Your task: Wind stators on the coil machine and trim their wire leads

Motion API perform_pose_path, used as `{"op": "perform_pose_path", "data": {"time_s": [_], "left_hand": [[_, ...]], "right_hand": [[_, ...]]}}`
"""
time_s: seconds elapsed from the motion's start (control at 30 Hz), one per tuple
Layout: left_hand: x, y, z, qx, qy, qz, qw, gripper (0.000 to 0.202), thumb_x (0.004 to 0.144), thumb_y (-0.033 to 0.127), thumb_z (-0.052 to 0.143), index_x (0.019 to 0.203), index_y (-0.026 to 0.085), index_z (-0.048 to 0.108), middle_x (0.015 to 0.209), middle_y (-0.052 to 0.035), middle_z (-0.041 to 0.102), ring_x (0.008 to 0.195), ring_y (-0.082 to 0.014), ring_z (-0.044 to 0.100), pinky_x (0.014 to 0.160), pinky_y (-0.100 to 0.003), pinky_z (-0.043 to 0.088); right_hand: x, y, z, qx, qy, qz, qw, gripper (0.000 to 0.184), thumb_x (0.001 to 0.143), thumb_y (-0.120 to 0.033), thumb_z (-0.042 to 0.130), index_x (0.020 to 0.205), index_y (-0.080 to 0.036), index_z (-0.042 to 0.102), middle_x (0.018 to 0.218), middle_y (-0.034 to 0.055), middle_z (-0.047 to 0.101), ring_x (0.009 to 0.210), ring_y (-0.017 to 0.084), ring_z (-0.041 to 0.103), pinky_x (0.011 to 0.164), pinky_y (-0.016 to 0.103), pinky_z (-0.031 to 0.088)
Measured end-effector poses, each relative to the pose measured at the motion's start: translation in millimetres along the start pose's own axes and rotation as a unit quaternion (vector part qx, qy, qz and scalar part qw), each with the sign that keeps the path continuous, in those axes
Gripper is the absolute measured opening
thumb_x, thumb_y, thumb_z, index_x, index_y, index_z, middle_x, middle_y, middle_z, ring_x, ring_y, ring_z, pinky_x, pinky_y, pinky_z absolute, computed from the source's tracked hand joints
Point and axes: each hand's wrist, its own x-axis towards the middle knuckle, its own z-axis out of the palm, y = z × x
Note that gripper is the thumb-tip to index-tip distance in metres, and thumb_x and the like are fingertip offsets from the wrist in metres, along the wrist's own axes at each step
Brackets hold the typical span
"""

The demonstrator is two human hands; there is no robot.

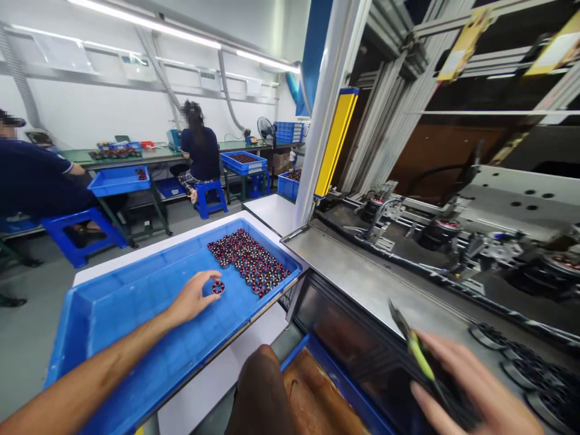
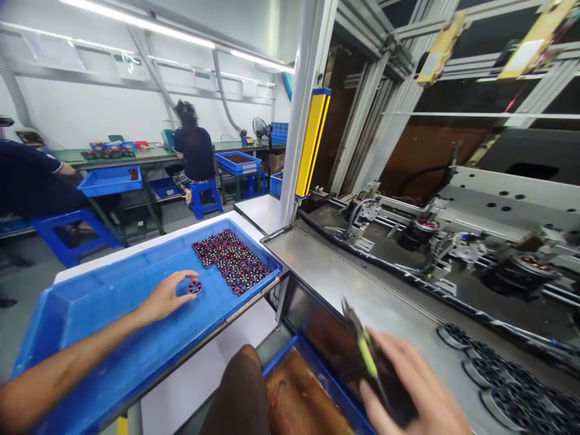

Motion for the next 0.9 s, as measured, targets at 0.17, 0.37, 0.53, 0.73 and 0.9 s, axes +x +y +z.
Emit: {"op": "perform_pose_path", "data": {"time_s": [0.17, 0.37, 0.53, 0.73, 0.9], "left_hand": [[55, -41, 35.8, 0.093, 0.007, 0.066, 0.993, 0.027, 0.089, 0.031, 0.061, 0.111, 0.016, 0.062, 0.120, -0.0083, 0.063, 0.110, -0.0258, 0.060, 0.094, -0.051, 0.047], [65, -69, 53.0, 0.124, 0.047, 0.086, 0.987, 0.031, 0.089, 0.032, 0.061, 0.116, 0.017, 0.060, 0.123, -0.0089, 0.061, 0.115, -0.0273, 0.057, 0.097, -0.053, 0.045], [72, -80, 51.5, 0.105, 0.068, 0.086, 0.988, 0.037, 0.087, 0.036, 0.061, 0.119, 0.017, 0.058, 0.124, -0.0101, 0.062, 0.118, -0.0287, 0.055, 0.101, -0.055, 0.041], [66, -72, 56.2, 0.046, 0.107, 0.042, 0.992, 0.059, 0.074, 0.043, 0.070, 0.125, 0.020, 0.053, 0.138, -0.0125, 0.055, 0.132, -0.0317, 0.047, 0.112, -0.049, 0.035], [55, -62, 62.4, -0.020, 0.209, -0.120, 0.970, 0.079, 0.084, 0.057, 0.051, 0.142, 0.009, 0.026, 0.143, -0.0248, 0.044, 0.124, -0.0361, 0.054, 0.096, -0.049, 0.051]], "right_hand": [[95, 36, 17, -0.150, -0.007, -0.074, 0.986, 0.047, 0.081, -0.043, 0.056, 0.122, -0.019, 0.058, 0.116, 0.0128, 0.064, 0.104, 0.030, 0.065, 0.090, 0.045, 0.054], [121, 56, 45, -0.184, -0.010, -0.089, 0.979, 0.040, 0.086, -0.043, 0.054, 0.114, -0.016, 0.062, 0.116, 0.0145, 0.064, 0.106, 0.029, 0.063, 0.093, 0.045, 0.052], [124, 56, 49, -0.180, -0.011, -0.080, 0.980, 0.038, 0.087, -0.044, 0.055, 0.110, -0.016, 0.065, 0.116, 0.0144, 0.066, 0.108, 0.030, 0.062, 0.096, 0.048, 0.051], [117, 54, 38, -0.139, 0.105, -0.118, 0.978, 0.030, 0.090, -0.038, 0.053, 0.111, -0.019, 0.062, 0.115, 0.0141, 0.065, 0.108, 0.030, 0.061, 0.094, 0.051, 0.049], [118, 42, 27, -0.136, 0.248, -0.183, 0.942, 0.042, 0.083, -0.031, 0.060, 0.121, -0.015, 0.052, 0.119, 0.0188, 0.053, 0.113, 0.037, 0.051, 0.096, 0.060, 0.041]]}}
